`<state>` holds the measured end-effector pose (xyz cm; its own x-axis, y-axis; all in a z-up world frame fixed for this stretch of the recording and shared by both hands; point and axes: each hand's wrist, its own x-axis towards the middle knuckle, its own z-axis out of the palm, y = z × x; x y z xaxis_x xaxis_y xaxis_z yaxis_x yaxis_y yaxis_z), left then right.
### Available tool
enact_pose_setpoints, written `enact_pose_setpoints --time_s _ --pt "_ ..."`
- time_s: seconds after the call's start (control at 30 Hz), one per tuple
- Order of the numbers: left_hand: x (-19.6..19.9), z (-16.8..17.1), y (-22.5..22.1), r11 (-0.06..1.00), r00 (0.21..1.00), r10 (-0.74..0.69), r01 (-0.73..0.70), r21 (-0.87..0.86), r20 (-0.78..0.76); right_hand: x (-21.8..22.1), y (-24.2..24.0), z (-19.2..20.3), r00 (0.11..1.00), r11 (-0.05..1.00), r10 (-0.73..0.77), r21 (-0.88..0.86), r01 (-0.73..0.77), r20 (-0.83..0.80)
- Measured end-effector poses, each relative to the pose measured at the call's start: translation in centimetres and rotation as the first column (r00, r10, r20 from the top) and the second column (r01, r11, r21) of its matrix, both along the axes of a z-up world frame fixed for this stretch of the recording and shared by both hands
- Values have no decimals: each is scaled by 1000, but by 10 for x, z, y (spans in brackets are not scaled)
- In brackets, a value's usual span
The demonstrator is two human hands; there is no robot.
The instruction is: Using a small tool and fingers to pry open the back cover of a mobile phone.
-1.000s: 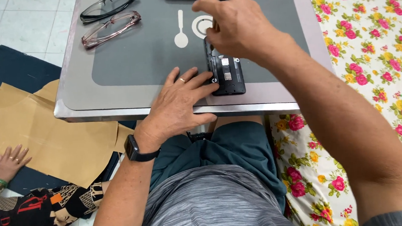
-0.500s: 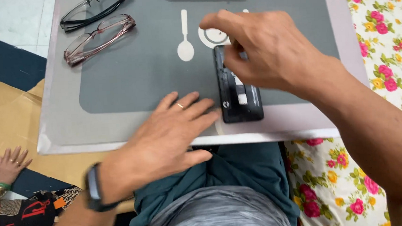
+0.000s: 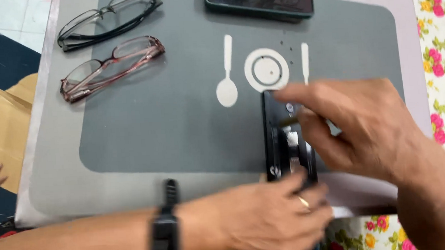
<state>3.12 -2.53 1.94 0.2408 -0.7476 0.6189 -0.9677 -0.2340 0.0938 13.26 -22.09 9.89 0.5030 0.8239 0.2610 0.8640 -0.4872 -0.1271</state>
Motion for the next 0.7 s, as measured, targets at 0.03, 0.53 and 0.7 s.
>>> enact_pose_setpoints --time_s 0.03,0.53,0.7 --pt "0 -11 -13 1000 1000 11 -11 -9 0 1 2 -2 1000 1000 11 -9 -11 0" --pt "0 -53 -55 990 986 140 -138 34 -88 5 5 -7 998 995 -61 74 61 4" --pt "3 -37 -44 991 983 100 -85 103 -156 7 5 0 1000 1000 16 15 -16 -15"
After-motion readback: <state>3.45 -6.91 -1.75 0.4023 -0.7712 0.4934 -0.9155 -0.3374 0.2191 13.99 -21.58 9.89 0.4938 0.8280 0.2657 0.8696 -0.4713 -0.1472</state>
